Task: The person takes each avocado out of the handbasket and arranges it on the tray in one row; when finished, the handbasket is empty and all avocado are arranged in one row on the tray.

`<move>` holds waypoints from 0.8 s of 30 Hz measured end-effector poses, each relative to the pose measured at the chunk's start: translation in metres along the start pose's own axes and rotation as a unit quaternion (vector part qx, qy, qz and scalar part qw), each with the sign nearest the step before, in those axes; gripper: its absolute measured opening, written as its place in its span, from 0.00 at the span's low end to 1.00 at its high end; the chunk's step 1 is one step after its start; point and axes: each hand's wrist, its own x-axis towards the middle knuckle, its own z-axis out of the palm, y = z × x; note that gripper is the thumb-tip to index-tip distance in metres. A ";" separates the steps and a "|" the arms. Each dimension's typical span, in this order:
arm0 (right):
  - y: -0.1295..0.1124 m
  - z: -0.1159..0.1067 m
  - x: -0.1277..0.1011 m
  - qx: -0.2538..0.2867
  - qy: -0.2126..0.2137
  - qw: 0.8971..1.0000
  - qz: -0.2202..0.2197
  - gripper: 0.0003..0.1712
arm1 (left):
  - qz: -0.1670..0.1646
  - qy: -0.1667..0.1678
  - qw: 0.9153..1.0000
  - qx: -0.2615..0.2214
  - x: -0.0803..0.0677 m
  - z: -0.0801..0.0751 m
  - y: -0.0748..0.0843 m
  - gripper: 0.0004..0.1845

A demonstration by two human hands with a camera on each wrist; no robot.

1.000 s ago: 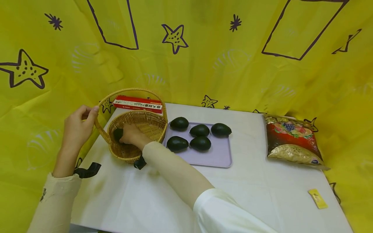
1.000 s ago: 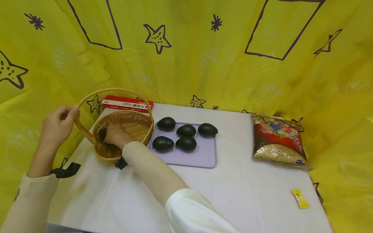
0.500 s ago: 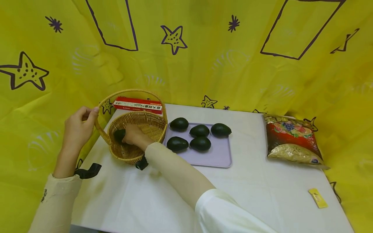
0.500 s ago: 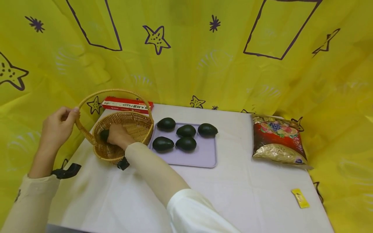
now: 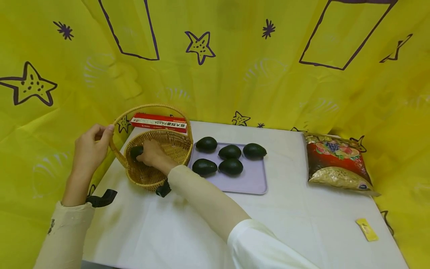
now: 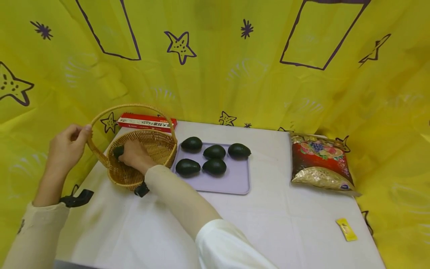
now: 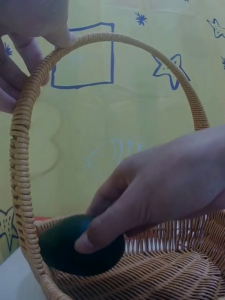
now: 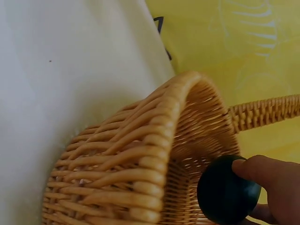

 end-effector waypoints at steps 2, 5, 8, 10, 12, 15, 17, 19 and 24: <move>-0.001 -0.002 0.000 0.000 0.005 1.000 -0.002 0.21 | -0.001 -0.006 1.000 -0.003 0.000 0.000 0.000 0.29; -0.002 -0.006 -0.001 0.000 0.011 1.000 -0.009 0.19 | -0.004 -0.008 1.000 -0.002 0.001 0.001 -0.001 0.30; -0.002 -0.011 -0.002 0.011 0.016 1.000 -0.006 0.21 | -0.002 -0.005 1.000 0.000 0.001 0.002 -0.001 0.30; -0.002 -0.015 -0.003 0.025 0.019 1.000 -0.003 0.24 | 0.001 -0.002 1.000 0.000 0.002 0.002 -0.001 0.30; -0.001 -0.019 -0.005 0.046 0.021 0.999 -0.005 0.27 | 0.003 0.002 1.000 0.000 0.002 0.003 -0.001 0.29; 0.003 -0.026 -0.007 0.076 0.025 0.997 -0.023 0.30 | 0.003 0.002 1.000 0.001 0.002 0.003 -0.002 0.29; 0.008 -0.031 -0.010 0.099 0.026 0.994 -0.037 0.30 | 0.003 0.002 1.000 0.000 0.002 0.003 -0.002 0.29; 0.015 -0.037 -0.014 0.115 0.030 0.992 -0.052 0.30 | 0.003 0.001 1.000 -0.002 0.002 0.003 -0.002 0.29; 0.030 -0.055 -0.025 0.132 0.041 0.988 -0.074 0.34 | 0.004 0.001 1.000 0.001 0.001 0.002 -0.002 0.29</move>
